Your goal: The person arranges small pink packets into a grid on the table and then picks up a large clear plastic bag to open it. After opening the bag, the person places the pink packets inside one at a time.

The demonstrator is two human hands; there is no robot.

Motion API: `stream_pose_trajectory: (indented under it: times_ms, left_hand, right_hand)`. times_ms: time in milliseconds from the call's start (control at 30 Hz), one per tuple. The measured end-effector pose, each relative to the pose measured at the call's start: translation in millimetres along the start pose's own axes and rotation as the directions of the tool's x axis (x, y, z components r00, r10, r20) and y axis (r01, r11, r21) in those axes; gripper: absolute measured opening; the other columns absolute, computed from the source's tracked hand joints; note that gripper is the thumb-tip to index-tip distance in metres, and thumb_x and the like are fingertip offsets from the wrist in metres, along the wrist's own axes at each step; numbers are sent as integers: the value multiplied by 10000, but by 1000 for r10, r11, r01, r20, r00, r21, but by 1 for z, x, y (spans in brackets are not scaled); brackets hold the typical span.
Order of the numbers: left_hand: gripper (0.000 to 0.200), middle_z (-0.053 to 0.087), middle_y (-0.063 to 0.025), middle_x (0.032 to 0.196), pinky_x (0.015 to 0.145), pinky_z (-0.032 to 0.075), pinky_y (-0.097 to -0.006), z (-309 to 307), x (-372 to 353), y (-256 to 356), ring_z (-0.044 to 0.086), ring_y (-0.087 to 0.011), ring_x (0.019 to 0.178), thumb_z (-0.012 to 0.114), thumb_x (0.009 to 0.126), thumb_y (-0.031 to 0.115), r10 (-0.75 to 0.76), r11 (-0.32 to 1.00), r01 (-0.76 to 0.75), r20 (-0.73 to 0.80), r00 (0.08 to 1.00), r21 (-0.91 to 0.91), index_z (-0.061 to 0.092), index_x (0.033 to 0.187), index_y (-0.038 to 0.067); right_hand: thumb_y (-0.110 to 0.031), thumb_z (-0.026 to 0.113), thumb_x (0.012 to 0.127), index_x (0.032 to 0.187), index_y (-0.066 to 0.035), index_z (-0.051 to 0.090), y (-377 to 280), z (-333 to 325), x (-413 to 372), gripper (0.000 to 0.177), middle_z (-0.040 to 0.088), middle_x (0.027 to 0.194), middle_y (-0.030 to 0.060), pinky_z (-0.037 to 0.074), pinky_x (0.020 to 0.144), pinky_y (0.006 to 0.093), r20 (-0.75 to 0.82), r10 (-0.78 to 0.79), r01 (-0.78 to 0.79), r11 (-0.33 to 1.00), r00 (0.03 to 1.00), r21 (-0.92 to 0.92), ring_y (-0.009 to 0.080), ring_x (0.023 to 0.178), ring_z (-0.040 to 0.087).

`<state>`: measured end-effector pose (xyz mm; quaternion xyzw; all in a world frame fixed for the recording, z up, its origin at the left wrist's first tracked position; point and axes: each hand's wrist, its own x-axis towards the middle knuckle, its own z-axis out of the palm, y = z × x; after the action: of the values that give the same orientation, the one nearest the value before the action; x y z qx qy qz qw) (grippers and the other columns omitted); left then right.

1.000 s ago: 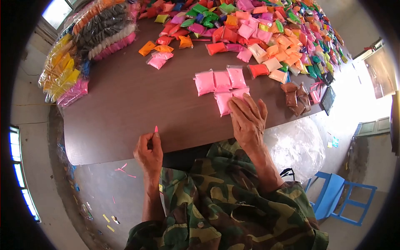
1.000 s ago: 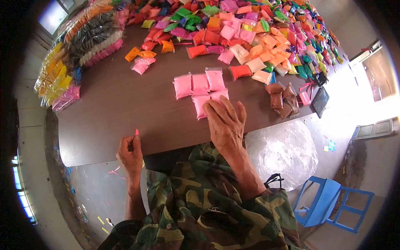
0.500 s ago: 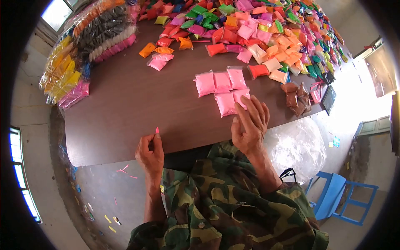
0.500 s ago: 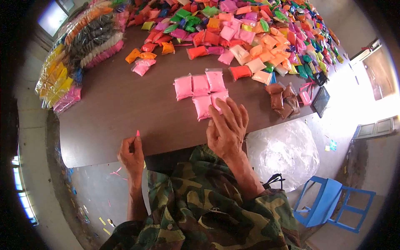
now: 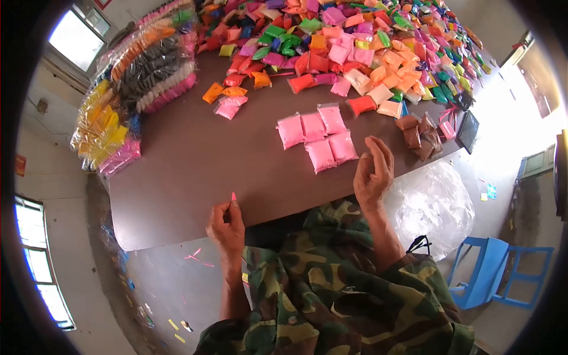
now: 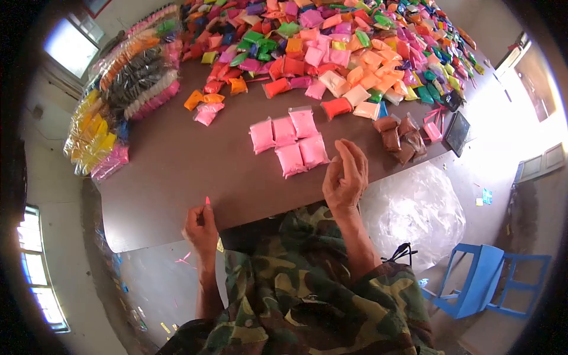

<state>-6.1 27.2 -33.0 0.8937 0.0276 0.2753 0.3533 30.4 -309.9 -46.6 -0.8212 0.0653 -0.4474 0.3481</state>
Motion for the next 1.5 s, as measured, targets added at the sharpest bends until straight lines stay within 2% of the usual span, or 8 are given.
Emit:
stream_pose_trajectory:
  times_ms: [233, 567, 667, 967, 1067, 1267, 1500]
  left_hand:
    - [159, 669, -97, 725, 565, 488, -343, 3, -1, -6, 615, -193, 594, 766, 979, 152, 55, 998, -55, -35, 998, -1, 677, 899, 47]
    - [175, 624, -74, 657, 550, 471, -334, 1, 7, -11, 569, -158, 563, 734, 978, 121, 28, 996, -36, -92, 995, -86, 652, 848, 38]
    - [221, 637, -73, 676, 566, 472, -349, 0, 7, -12, 578, -156, 591, 753, 983, 183, 0, 994, -10, -93, 996, -106, 663, 847, 34]
    - [206, 672, -94, 707, 583, 486, -372, 3, 5, -16, 603, -186, 601, 744, 973, 164, 13, 994, -28, -135, 991, -106, 672, 839, 24]
    - [213, 673, -93, 705, 594, 507, -356, -1, 5, -11, 634, -183, 608, 749, 983, 173, -9, 997, 2, -94, 996, -77, 676, 853, 20]
    - [222, 668, -91, 711, 582, 483, -360, 0, 4, -14, 598, -178, 605, 760, 979, 175, 3, 993, -14, -90, 996, -121, 677, 835, 26]
    - [205, 691, -111, 720, 611, 528, -366, 0, 6, -11, 660, -195, 619, 764, 969, 175, 22, 995, -33, -108, 994, -97, 694, 870, 9]
  right_hand:
    - [93, 589, 854, 1224, -67, 746, -2, 5, -1, 432, 738, 1222, 121, 535, 996, 448, -58, -2, -6, 992, 998, -129, 348, 1141, 689]
    - [75, 617, 839, 1191, -100, 738, -2, 4, -2, 412, 745, 1196, 96, 519, 991, 450, -61, -27, 18, 988, 998, -151, 329, 1141, 690]
    - [70, 617, 828, 1198, -107, 735, -1, 7, -4, 427, 743, 1193, 91, 519, 991, 456, -68, -26, 15, 988, 997, -153, 327, 1143, 687]
    - [45, 622, 821, 1203, -116, 732, 1, 6, -4, 428, 739, 1195, 86, 513, 996, 462, -37, -26, 20, 988, 999, -156, 326, 1149, 678]
    - [42, 622, 821, 1202, -115, 730, 1, 6, -4, 425, 737, 1200, 85, 513, 994, 463, -36, -34, 29, 990, 999, -140, 326, 1152, 677]
    - [41, 623, 821, 1203, -110, 728, 2, 5, -5, 424, 732, 1214, 90, 511, 1001, 467, -31, -27, 22, 989, 999, -149, 330, 1159, 674]
    - [38, 612, 837, 1218, -126, 730, 3, 6, -4, 431, 728, 1229, 90, 505, 1018, 462, -28, 5, -9, 991, 1000, -135, 333, 1169, 670]
